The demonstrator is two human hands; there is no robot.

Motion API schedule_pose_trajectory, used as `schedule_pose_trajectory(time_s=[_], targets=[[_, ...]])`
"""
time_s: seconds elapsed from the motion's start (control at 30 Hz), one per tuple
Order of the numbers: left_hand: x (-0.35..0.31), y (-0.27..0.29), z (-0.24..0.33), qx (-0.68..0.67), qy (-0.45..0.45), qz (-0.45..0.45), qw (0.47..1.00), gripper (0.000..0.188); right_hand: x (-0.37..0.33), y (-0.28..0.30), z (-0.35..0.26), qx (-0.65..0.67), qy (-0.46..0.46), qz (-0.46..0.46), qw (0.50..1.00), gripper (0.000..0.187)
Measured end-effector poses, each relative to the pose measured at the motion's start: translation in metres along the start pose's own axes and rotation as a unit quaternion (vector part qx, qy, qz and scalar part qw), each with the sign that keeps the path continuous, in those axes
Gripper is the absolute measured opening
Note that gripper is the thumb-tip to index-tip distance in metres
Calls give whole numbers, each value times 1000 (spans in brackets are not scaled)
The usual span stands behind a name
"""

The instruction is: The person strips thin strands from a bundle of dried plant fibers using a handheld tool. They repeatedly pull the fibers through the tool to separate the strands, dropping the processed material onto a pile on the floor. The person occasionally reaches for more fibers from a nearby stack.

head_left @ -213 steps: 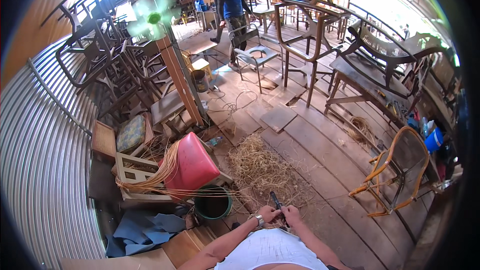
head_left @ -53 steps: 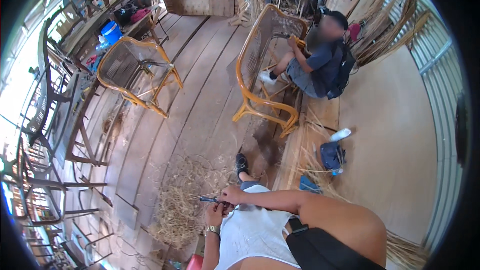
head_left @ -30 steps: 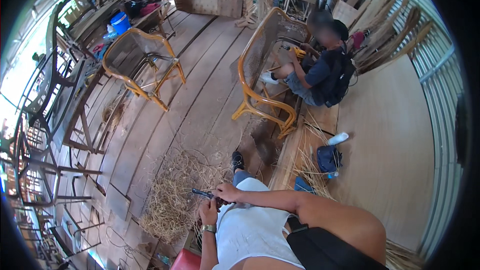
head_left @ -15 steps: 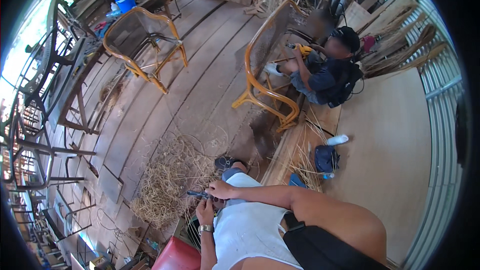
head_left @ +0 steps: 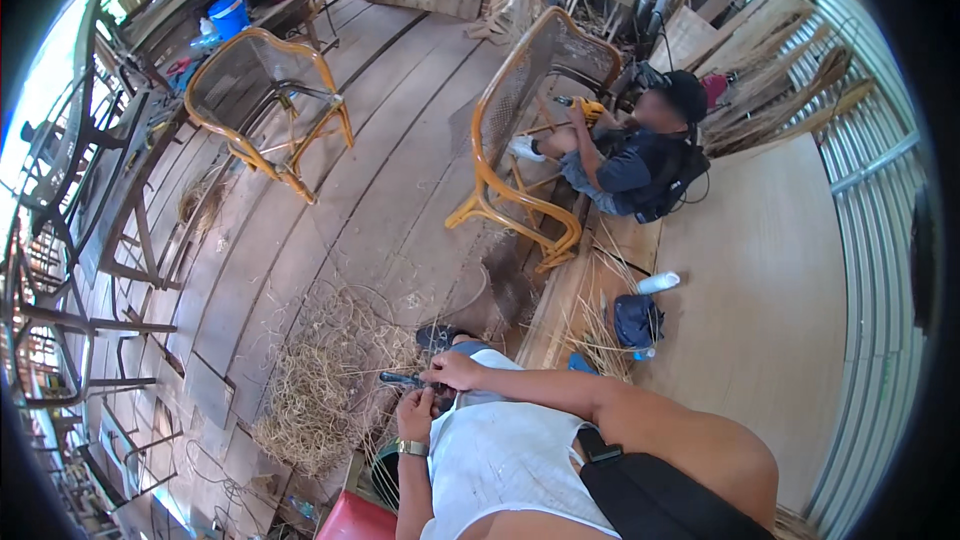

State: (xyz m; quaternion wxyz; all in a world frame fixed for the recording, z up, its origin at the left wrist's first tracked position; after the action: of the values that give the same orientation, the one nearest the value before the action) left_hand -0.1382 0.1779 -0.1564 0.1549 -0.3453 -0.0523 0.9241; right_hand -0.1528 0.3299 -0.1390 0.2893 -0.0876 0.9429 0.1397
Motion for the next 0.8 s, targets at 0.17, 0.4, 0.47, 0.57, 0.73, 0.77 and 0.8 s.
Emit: schedule_pose_trajectory(time_s=[0.17, 0.4, 0.47, 0.57, 0.73, 0.77, 0.8], targets=[[-6, 21, 17, 88, -50, 64, 993, 29, 19, -17, -20, -87, 44, 25, 995, 37], [-6, 49, -12, -19, 4, 93, 995, 26, 18, -41, -31, -139, 62, 20, 988, 37], [-3, 44, -11, -23, 21, 80, 996, 27, 16, -37, -27, -128, 56, 43, 989, 38], [3, 26, -2, 5, 23, 54, 998, 29, 13, -25, -15, -122, 56, 90, 987, 37], [18, 15, 14, 244, -130, 31, 960, 36, 30, -13, 4, -101, 31, 97, 990, 36], [0, 7, 46, 219, -117, 30, 968, 35, 29, -14, 0, -37, -4, 73, 997, 37], [-6, 13, 56, 258, -94, 55, 960, 35, 27, -14, -19, -42, -27, 45, 998, 37]])
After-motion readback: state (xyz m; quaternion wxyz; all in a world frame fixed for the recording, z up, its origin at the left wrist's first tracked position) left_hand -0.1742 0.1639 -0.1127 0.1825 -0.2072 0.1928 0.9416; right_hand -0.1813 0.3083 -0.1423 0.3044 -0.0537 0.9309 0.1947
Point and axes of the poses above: each hand's wrist, its own x-axis towards the middle knuckle, its own y-axis out of the back of the hand, z = x × y, the point moved 6 cm from there along x, towards the middle knuckle, and after that the axes turned 7 degrees about -x, right-handed, at the moved point
